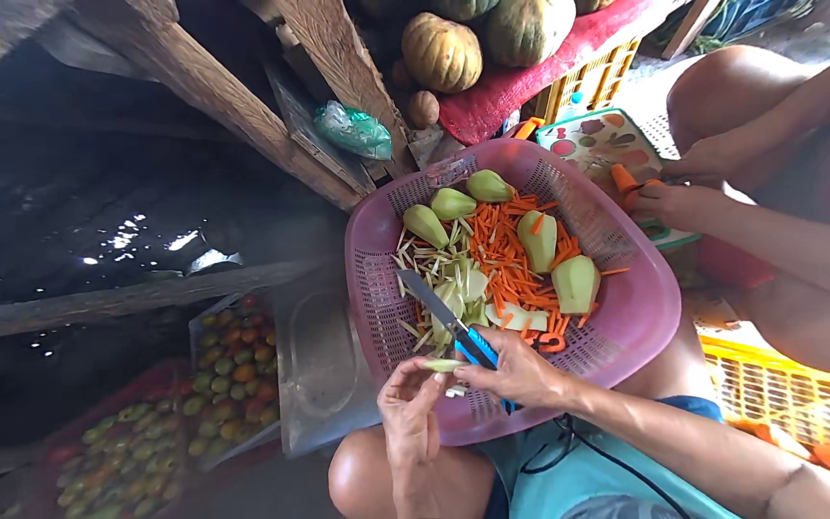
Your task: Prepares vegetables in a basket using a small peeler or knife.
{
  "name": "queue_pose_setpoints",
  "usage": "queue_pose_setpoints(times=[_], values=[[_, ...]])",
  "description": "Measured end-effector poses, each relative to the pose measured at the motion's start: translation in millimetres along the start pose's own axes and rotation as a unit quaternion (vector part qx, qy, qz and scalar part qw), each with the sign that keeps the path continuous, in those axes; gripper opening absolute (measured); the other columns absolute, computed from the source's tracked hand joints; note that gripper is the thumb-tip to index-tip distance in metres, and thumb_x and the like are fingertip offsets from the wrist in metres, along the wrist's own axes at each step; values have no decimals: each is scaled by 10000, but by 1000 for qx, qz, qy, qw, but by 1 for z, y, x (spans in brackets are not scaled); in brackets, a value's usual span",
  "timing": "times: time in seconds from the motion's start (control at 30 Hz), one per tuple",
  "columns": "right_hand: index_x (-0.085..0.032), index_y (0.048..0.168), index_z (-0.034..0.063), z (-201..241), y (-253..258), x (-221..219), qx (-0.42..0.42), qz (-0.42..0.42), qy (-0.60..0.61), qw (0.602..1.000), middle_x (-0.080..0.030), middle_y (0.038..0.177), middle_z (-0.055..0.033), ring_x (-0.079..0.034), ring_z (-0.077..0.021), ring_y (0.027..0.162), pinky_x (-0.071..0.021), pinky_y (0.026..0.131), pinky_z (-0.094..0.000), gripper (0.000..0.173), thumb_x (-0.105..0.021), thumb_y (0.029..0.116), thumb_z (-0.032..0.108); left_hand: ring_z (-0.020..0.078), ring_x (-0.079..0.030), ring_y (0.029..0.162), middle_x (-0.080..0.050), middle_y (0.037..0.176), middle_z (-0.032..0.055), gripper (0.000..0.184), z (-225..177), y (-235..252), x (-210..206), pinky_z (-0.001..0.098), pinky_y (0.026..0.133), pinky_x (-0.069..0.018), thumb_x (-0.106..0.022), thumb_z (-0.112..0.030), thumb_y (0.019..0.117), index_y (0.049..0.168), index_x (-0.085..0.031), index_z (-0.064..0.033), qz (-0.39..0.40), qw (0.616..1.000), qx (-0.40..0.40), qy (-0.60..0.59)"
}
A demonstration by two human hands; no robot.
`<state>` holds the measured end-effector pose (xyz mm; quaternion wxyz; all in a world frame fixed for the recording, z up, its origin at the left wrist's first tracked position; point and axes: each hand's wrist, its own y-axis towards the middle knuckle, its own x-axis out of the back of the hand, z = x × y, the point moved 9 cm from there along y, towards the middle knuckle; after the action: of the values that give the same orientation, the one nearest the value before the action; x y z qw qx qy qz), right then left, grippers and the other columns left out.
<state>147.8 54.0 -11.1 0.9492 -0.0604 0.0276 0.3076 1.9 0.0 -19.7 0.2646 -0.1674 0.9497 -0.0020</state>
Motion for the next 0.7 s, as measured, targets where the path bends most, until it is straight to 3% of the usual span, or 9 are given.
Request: queue_pose_setpoints(times=[0.17,0.43,0.5,0.53,0.6,0.7], values=[[-642,1042,51,-2,-3,1,24,-14,-21,999,-620,748,45,-558,24,565,-491,543,-149,183,-695,932,188,188,-766,801,-768,924,132,242,0,-6,-1,344,735,-657,-849,-2,750,979,-776,-32,6,999,-24,-21],[-651,1076,-6,8,-10,0,78,-25,-133,988,-644,808,-45,-592,-24,666,-501,623,-180,250,-668,946,207,151,-758,858,-773,986,85,252,-18,-16,-11,301,773,-646,-780,43,797,1026,-769,-59,51,976,-181,107],[-655,1142,-36,16,-16,-1,156,-74,-273,946,-689,979,-158,-666,-186,785,-563,711,-305,350,-657,981,275,124,-752,857,-774,985,54,257,-23,-18,-10,277,777,-641,-749,77,797,1019,-759,-53,26,965,-212,150],[-648,1160,-30,19,-20,-4,194,-98,-356,909,-689,1010,-175,-692,-228,745,-586,647,-339,366,-618,1008,302,110,-749,849,-773,981,43,253,-27,-20,-9,264,772,-639,-729,92,792,1011,-747,-35,8,952,-238,194],[-642,1131,13,22,-30,-14,247,-128,-483,830,-685,914,-129,-672,-211,586,-552,485,-330,322,-548,1027,303,91,-746,836,-768,958,51,214,-36,-23,-7,243,756,-640,-726,72,770,979,-721,26,-37,905,-293,307],[-626,1120,33,24,-43,-27,286,-130,-548,775,-673,843,-84,-644,-189,553,-528,468,-298,264,-532,1002,249,40,-732,828,-750,909,73,217,-45,-28,-7,197,758,-621,-763,-48,767,939,-711,73,-88,829,-341,434]])
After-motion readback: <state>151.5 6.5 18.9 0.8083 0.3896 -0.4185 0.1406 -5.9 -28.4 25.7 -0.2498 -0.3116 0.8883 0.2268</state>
